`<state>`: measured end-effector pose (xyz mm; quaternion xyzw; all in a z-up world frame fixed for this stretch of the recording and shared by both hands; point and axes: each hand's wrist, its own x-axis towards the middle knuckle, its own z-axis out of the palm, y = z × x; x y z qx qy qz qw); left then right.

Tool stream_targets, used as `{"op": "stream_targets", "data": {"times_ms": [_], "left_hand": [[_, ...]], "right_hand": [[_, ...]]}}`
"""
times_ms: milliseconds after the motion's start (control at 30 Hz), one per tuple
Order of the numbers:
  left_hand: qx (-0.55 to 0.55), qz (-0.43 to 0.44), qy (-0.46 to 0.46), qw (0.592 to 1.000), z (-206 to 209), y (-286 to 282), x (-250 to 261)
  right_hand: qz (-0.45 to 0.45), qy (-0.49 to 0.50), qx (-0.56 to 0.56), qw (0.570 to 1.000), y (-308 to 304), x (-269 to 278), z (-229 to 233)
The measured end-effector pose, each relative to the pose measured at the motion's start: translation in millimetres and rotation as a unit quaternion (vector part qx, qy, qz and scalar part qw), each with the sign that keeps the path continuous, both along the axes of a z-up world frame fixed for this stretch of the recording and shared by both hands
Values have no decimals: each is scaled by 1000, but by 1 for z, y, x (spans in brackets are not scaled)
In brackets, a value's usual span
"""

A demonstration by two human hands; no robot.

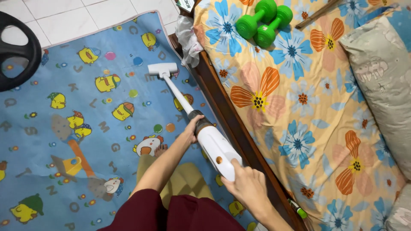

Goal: Vacuuming a patterned floor mat and the surrounding tiled floor in a room.

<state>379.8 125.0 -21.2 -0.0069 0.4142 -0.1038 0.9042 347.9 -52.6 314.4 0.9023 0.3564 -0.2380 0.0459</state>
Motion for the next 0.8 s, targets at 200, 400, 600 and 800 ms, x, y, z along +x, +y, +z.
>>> {"op": "stream_targets", "data": {"times_ms": [200,400,600,800], "left_hand": [[-32,-3,-13,999,15,-7,5],[-15,-32,25,999,17,17,12],[1,-23,40,999,23,9,9],[-11,-59,18,998,23,-22,-4]], "right_hand": [[-29,-19,-32,999,3,3,23],[-31,-55,45,997,17,-4,20],[-57,-45,29,997,11,-11,17],[-82,-3,-52,995,0,-23,30]]}}
